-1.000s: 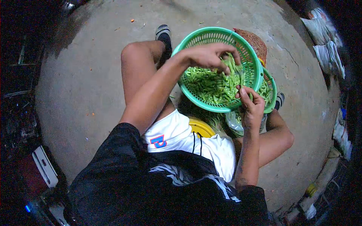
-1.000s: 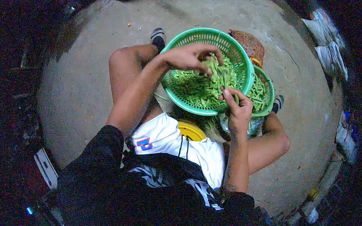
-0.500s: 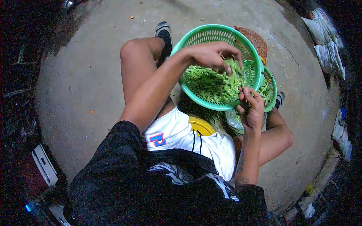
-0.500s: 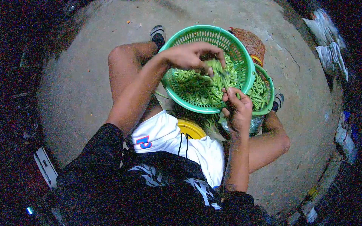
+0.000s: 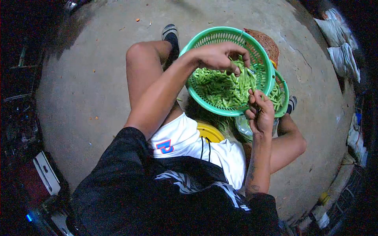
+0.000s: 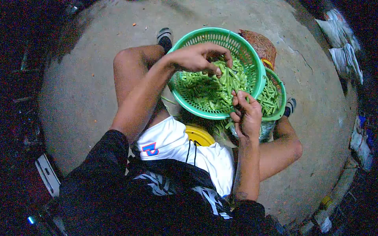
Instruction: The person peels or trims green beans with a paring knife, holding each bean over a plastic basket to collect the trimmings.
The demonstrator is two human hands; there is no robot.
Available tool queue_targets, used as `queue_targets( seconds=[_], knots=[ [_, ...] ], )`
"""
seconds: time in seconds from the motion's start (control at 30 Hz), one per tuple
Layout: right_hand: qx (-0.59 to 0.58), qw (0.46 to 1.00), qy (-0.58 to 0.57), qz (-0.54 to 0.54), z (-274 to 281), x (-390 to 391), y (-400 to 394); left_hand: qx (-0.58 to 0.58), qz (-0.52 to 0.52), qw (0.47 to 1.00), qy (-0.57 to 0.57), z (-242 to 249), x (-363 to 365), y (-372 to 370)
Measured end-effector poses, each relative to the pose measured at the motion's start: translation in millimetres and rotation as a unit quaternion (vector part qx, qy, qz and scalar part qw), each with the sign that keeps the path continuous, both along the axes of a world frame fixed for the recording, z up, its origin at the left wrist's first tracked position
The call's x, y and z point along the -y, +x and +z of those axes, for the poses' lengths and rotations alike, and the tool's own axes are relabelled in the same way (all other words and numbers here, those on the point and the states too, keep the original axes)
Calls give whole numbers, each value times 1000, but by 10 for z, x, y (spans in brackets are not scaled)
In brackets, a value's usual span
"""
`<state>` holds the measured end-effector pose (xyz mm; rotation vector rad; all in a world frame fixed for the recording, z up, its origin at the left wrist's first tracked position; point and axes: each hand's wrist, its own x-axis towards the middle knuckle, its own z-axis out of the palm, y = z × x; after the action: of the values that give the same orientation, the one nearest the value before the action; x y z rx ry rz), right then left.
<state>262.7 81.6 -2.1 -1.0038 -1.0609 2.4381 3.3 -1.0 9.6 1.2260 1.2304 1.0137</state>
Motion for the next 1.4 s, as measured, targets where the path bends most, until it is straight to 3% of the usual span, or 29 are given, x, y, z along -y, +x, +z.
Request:
queue_targets(
  seconds=[0.07, 0.17, 0.23, 0.3, 0.37, 0.5, 0.53, 0.57, 0.63, 0.7, 0.73, 0.87, 0.93, 1.03, 1.2, 1.33, 1.4],
  knots=[
    [10, 1000, -1, 5, 4, 6, -13, -76, 23, 994, 68, -65, -21, 40],
    [-8, 1000, -20, 6, -28, -14, 22, -32, 25, 996, 85, -130, -37, -41],
    [1, 1000, -19, -1, 3, -13, 27, 29, 38, 999, 12, -39, 9, -143],
    [4, 1000, -17, -13, 18, -17, -1, -27, 32, 999, -30, 78, 24, -72],
    [8, 1000, -12, -7, 9, -17, -22, -17, 0, 999, 47, -145, -41, 106],
    [-11, 1000, 0, -7, -52, 4, 22, 11, -27, 999, -35, 64, -17, 142],
    [-4, 1000, 1, -2, -5, -1, 17, -19, -2, 998, 66, -25, -64, 76],
    [0, 1000, 3, 2, 44, 1, 2, -10, 29, 1000, -6, -32, -21, -1],
    [13, 1000, -3, 0, 71, 7, -24, 10, 26, 999, -22, 19, 7, -69],
    [16, 1000, -6, 0, 47, 12, -38, -45, 9, 996, 72, -67, -32, 65],
    [17, 1000, -5, 0, 14, 11, -40, -14, -9, 1000, 8, -44, -5, 153],
    [3, 1000, 1, -14, 3, 27, -52, -8, -47, 995, 83, -41, -32, 181],
    [15, 1000, 5, -14, 32, 25, -75, -30, -20, 999, 9, -22, -37, 52],
    [7, 1000, -5, -10, -3, 6, -58, 0, -20, 1000, -10, -18, -31, 98],
    [-18, 999, 35, -28, -71, 33, -57, -32, -90, 994, 51, -76, -76, 173],
    [-12, 1000, 11, -5, -7, -44, -61, 10, 9, 1000, -1, -11, -25, -23],
    [-172, 977, -126, 18, 34, -106, -80, 12, 50, 999, -3, 2, -8, -57]
  ],
)
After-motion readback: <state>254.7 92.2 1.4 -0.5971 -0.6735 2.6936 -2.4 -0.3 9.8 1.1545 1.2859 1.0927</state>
